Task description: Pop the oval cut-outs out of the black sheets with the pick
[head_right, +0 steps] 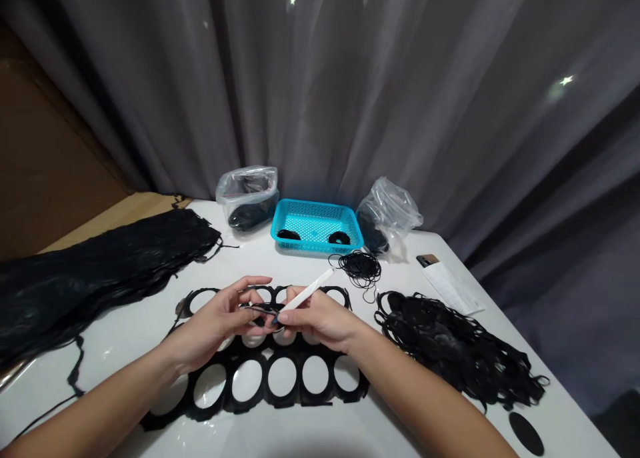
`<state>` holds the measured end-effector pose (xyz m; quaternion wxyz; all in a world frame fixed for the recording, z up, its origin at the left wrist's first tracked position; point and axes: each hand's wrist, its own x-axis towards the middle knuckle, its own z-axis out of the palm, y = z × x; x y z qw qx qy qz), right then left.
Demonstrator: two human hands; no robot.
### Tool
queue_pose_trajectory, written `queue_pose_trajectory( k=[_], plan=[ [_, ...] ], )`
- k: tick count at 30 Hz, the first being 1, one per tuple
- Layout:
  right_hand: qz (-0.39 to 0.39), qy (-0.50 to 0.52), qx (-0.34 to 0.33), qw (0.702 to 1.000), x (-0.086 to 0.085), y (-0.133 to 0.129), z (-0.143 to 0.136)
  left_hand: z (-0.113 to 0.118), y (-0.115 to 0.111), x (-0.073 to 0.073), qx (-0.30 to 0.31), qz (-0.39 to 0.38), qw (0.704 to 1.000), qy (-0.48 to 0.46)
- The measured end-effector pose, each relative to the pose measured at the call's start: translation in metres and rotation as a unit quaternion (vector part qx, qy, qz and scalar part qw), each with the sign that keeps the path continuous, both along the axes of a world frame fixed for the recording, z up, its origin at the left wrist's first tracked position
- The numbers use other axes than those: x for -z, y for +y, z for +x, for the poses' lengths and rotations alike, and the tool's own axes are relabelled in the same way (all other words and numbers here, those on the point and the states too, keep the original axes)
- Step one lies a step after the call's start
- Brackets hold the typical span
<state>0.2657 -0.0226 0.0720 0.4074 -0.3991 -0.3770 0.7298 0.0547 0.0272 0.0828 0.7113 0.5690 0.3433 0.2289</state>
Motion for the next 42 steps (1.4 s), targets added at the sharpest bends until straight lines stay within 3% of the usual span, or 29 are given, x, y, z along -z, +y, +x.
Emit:
queue_pose_trajectory(
  k=[3, 5, 8, 10, 13, 17, 20, 23, 34, 38, 42],
  plan=[
    [0.046, -0.085, 0.018, 0.995, -0.004, 0.015, 0.006, -0.011, 0.004, 0.015, 0.004, 0.104, 0.994, 0.045],
    [0.09, -0.162, 0.039, 0.982, -0.011, 0.035, 0.018, -0.025, 0.012, 0.028, 0.005, 0.213, 0.974, 0.081],
    [0.161, -0.28, 0.098, 0.942, -0.026, 0.083, 0.046, -0.051, 0.03, 0.042, -0.032, 0.385, 0.906, 0.175],
    [0.186, -0.343, 0.143, 0.909, -0.034, 0.122, 0.064, -0.069, 0.046, 0.047, -0.076, 0.452, 0.861, 0.218],
    [0.179, -0.429, 0.187, 0.865, -0.035, 0.175, 0.076, -0.089, 0.067, 0.047, -0.13, 0.48, 0.83, 0.252],
    [0.156, -0.469, 0.168, 0.853, -0.012, 0.218, 0.054, -0.103, 0.078, 0.043, -0.174, 0.457, 0.824, 0.287],
    [0.144, -0.494, 0.113, 0.85, 0.008, 0.227, 0.031, -0.105, 0.076, 0.041, -0.177, 0.457, 0.822, 0.291],
    [0.145, -0.526, 0.073, 0.835, 0.017, 0.225, 0.019, -0.103, 0.071, 0.038, -0.164, 0.458, 0.824, 0.291],
    [0.183, -0.658, 0.009, 0.731, 0.002, 0.216, 0.006, -0.1, 0.072, 0.04, -0.153, 0.444, 0.831, 0.298],
    [0.196, -0.661, 0.014, 0.724, 0.003, 0.216, 0.003, -0.099, 0.073, 0.041, -0.149, 0.441, 0.832, 0.301],
    [0.226, -0.632, 0.04, 0.74, -0.002, 0.212, 0.007, -0.1, 0.074, 0.042, -0.136, 0.443, 0.832, 0.305]
  ],
)
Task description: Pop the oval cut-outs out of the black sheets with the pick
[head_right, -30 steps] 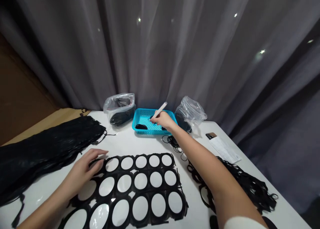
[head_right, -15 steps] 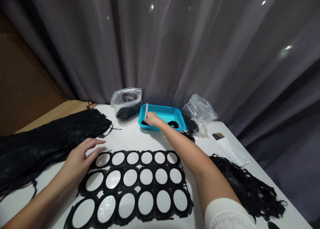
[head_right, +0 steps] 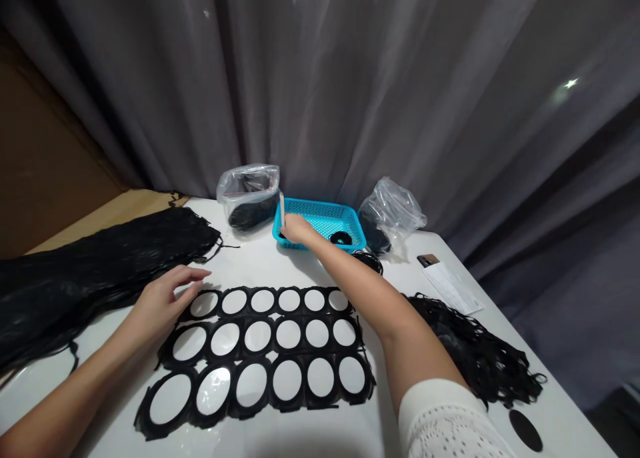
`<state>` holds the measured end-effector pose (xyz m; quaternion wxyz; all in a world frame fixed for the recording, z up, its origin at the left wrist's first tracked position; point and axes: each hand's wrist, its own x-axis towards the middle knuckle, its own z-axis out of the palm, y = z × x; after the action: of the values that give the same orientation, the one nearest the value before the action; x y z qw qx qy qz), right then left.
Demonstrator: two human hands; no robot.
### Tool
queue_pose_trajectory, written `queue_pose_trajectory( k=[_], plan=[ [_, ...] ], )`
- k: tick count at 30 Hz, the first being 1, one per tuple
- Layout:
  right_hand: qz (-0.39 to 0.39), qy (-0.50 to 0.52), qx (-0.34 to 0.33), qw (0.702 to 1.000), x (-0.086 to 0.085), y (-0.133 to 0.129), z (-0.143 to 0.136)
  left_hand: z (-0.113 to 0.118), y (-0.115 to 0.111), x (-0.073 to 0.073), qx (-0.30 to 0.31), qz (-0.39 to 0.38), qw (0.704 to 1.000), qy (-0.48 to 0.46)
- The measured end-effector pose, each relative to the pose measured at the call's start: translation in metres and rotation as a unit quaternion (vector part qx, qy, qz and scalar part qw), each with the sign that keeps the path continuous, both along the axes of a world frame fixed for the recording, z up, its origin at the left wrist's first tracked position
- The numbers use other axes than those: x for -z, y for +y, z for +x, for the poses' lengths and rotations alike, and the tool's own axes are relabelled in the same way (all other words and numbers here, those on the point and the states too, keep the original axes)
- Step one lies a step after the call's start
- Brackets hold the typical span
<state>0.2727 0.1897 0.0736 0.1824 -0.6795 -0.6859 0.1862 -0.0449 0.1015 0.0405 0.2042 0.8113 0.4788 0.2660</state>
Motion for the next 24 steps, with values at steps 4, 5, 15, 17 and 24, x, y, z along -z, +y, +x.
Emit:
queue_pose_trajectory(
  k=[4, 5, 15, 17, 24],
  plan=[
    [0.064, 0.081, -0.008, 0.995, -0.011, -0.022, 0.019, 0.001, 0.001, 0.005, 0.016, 0.031, 0.999, 0.028],
    [0.081, 0.135, -0.017, 0.987, -0.013, -0.034, 0.027, 0.002, 0.001, 0.006, 0.021, 0.044, 0.998, 0.034],
    [0.03, 0.458, 0.091, 0.884, 0.039, -0.211, 0.084, 0.088, -0.049, 0.003, 0.262, 0.078, 0.96, 0.062],
    [0.031, 0.455, 0.125, 0.881, 0.05, -0.229, 0.085, 0.113, -0.05, -0.001, 0.296, 0.076, 0.95, 0.071],
    [0.085, 0.463, 0.151, 0.869, 0.048, -0.25, 0.083, 0.195, 0.047, -0.038, 0.15, 0.105, 0.973, 0.141]
  ],
)
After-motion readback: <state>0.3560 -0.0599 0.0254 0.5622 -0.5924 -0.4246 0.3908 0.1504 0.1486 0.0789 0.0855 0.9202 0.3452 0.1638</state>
